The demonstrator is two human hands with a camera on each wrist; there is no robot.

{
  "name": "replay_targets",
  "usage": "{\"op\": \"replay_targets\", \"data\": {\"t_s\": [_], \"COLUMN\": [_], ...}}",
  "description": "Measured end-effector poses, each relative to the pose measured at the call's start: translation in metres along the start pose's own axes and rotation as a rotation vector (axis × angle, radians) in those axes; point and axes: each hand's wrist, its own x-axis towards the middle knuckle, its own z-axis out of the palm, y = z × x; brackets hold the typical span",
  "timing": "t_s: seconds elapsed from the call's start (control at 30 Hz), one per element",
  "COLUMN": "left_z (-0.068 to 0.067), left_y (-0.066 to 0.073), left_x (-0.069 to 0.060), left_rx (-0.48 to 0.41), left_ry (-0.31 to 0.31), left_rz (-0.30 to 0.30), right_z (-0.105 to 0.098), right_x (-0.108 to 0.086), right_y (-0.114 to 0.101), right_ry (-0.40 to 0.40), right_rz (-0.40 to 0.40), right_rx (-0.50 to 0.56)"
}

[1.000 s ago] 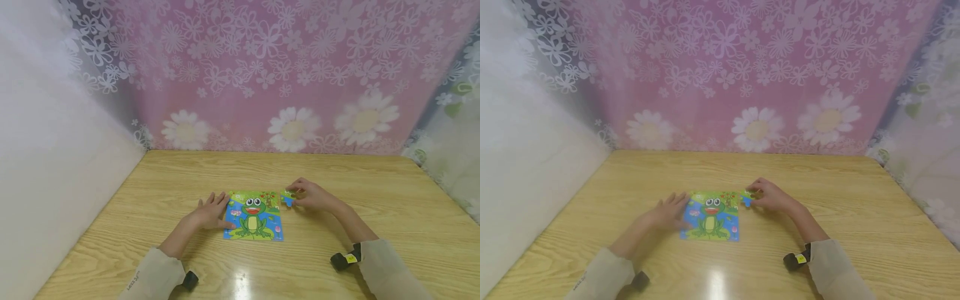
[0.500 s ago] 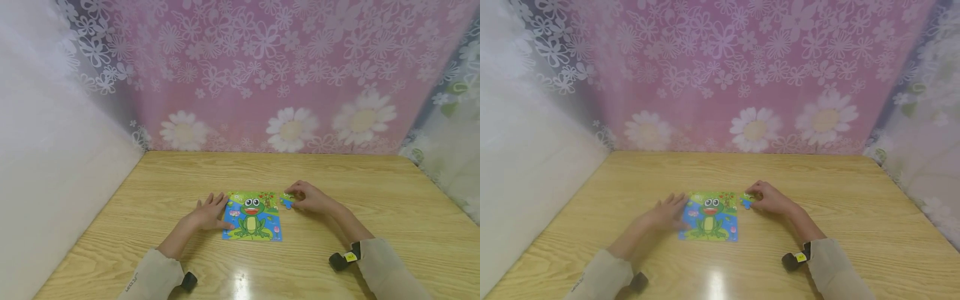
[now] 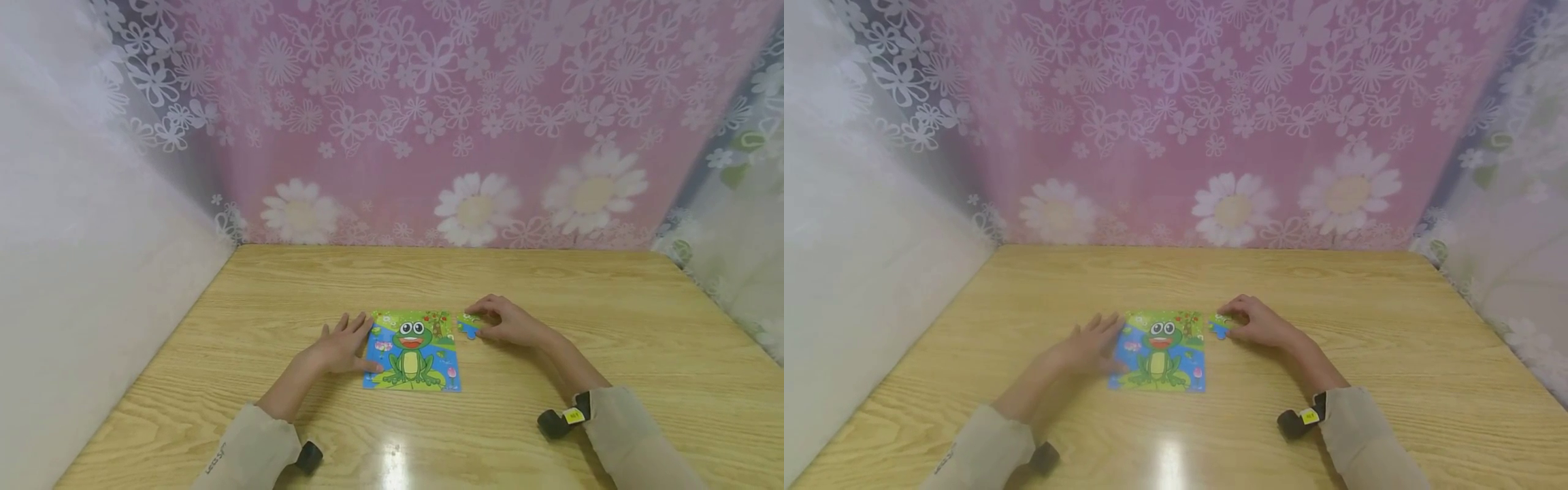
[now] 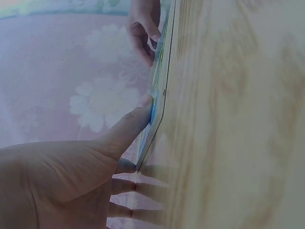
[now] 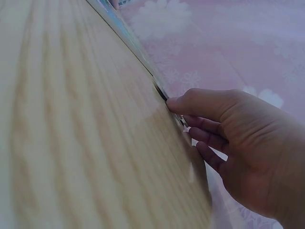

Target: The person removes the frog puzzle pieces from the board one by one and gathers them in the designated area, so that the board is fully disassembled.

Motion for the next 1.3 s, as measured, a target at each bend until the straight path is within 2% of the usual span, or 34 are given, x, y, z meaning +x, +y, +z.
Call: {"op": "replay_targets", "data": {"t_s": [0.13, 0.3, 0.47, 0.7, 0.8, 1.13, 1.3], "left_z": [0.000, 0.001, 0.002, 0.002, 0.001, 0.000, 0.001], "left_y": [-0.001, -0.003, -0.003, -0.003, -0.003, -0.002, -0.002], "left_x": [0.000, 0.001, 0.001, 0.001, 0.001, 0.002, 0.001], "left_rx": [-0.010, -0.009, -0.006, -0.010, -0.006, -0.006, -0.006], "left_ry": [0.002, 0.000, -0.004, 0.000, -0.003, -0.006, -0.013], "left_rz": [0.001, 0.000, -0.003, 0.001, -0.002, -0.007, -0.004], "right_z": [-0.004, -0.004, -0.003, 0.001, 0.000, -0.001, 0.001], "right_x": [-0.004, -0.004, -0.002, 0.004, 0.005, 0.004, 0.006], "right_y": [-0.025, -0.027, -0.019, 0.013, 0.020, 0.018, 0.010], "right_ry": [-0.008, -0.003, -0.004, 0.007, 0.003, 0.037, 0.055], "right_rz": [0.013, 0.003, -0.015, -0.033, -0.038, -0.034, -0.020], "right_rx": [0.020, 0.027, 0.037, 0.027, 0.031, 0.064, 0.055]}}
